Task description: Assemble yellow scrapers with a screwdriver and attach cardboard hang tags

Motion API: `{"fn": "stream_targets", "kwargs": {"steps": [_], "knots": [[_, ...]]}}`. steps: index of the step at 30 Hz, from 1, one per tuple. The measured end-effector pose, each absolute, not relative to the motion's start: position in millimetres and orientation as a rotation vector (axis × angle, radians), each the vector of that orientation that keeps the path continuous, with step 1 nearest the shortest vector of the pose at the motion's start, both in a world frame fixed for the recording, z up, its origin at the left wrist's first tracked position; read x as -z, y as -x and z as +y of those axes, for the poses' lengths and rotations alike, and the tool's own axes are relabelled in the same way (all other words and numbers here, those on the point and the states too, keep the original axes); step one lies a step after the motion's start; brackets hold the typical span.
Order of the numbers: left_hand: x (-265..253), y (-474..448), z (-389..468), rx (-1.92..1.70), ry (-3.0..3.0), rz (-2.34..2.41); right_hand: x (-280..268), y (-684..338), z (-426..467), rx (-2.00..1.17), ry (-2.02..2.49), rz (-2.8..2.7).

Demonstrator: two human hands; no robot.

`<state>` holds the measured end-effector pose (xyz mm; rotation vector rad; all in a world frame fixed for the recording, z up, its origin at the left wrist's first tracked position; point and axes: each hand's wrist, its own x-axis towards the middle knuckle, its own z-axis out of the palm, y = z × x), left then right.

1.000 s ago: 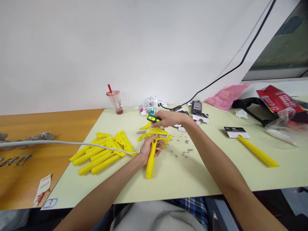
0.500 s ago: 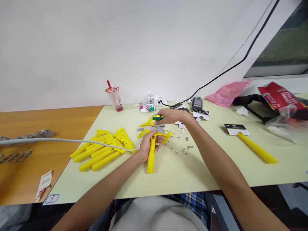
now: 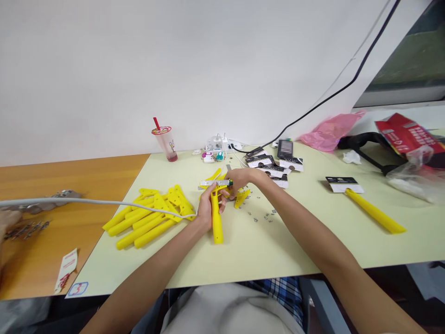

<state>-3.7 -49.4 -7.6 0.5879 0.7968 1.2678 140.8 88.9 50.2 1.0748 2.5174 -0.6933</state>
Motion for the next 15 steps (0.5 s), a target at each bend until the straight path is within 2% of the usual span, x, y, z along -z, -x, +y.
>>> {"fn": "stream_targets", "kwargs": {"steps": [7, 15], "knots": [[6.1, 2.1, -52.6, -1.207, -0.614, 0.788, -57.1, -145.3, 86.7, 0.721, -1.068, 2.548], [3.4, -0.2, -54.4, -1.133, -0.623, 0.781, -91.8, -172.3, 82.6, 0.757, -1.092, 2.806]]}}
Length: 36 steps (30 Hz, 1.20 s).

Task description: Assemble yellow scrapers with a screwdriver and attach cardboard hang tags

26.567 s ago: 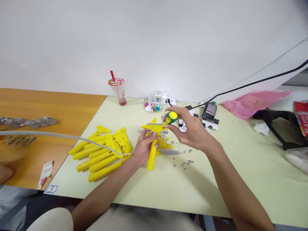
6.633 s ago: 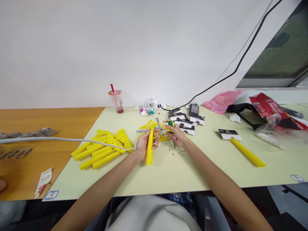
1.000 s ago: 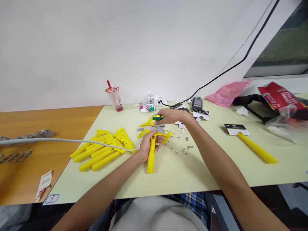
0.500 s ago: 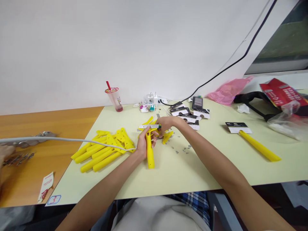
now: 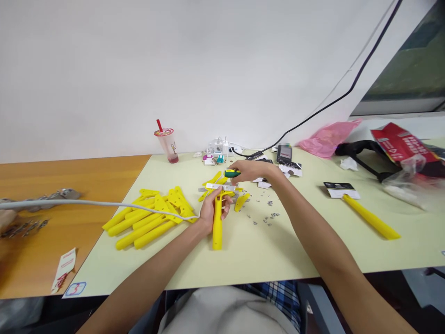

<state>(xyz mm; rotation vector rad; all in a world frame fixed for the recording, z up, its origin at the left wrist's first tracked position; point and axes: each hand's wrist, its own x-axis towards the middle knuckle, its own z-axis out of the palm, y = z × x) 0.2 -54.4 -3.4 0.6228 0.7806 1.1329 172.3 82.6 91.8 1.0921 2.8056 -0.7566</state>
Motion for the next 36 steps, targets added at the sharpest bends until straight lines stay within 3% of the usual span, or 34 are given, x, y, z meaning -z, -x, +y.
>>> {"fn": "stream_targets", "kwargs": {"steps": [19, 27, 36], "knots": [[6.8, 2.8, -52.6, -1.283, -0.581, 0.712, -46.7, -135.0, 88.3, 0.699, -1.045, 2.644], [1.4, 1.9, -54.5, -1.263, -0.582, 0.718, -55.6, -133.3, 81.1, 0.758, -0.999, 2.696], [4.2, 1.8, -52.5, -1.234, -0.57, 0.724, -86.7, -160.3, 79.2, 0.783, -1.316, 2.907]]}}
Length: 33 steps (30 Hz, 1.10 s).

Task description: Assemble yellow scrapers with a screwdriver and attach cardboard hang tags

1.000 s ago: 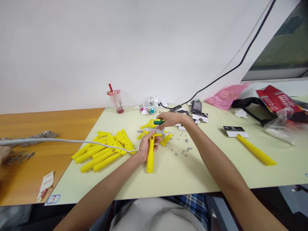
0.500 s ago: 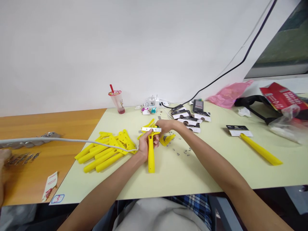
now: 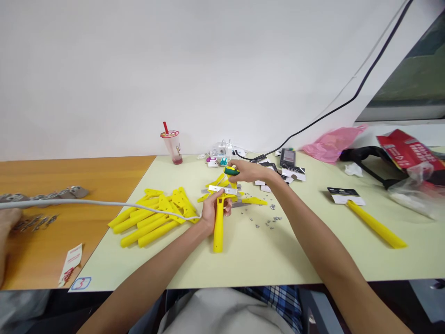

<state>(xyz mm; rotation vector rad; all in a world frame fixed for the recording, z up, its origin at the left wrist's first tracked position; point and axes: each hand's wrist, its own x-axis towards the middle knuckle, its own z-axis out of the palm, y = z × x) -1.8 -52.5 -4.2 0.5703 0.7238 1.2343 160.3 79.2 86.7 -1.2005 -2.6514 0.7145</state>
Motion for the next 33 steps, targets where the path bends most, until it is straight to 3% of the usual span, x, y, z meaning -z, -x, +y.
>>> {"fn": "stream_targets", "kwargs": {"steps": [12, 26, 33], "knots": [[10.7, 1.9, -51.2, -1.178, -0.571, 0.751, -104.4, -147.8, 52.9, -0.841, 0.966, -2.785], [8.1, -0.6, -52.7, -1.141, -0.609, 0.775, -111.9, -148.5, 44.6, -0.68, 1.036, -2.735], [10.2, -0.5, -51.0, -1.136, -0.617, 0.793, -111.0, -150.2, 47.7, -0.867, 0.764, -2.865]]}}
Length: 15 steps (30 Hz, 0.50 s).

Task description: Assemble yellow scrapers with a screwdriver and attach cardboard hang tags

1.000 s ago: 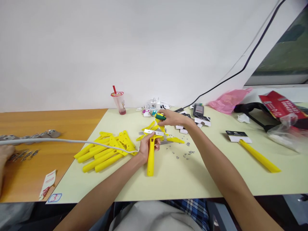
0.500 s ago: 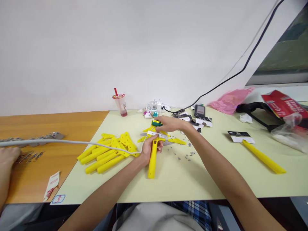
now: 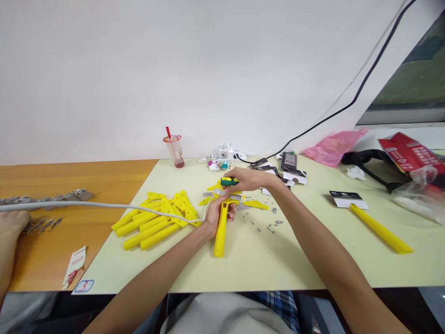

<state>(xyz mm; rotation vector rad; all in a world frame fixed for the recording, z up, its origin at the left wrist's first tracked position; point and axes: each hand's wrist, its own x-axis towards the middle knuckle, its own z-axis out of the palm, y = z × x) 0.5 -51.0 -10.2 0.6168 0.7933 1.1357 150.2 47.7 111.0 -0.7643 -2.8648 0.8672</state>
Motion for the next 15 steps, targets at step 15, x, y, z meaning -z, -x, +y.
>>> {"fn": "stream_targets", "kwargs": {"steps": [15], "knots": [[14.2, 0.7, -50.9, -1.11, -0.632, 0.795, -111.2, -148.0, 45.2, -0.815, 0.922, -2.812]]}}
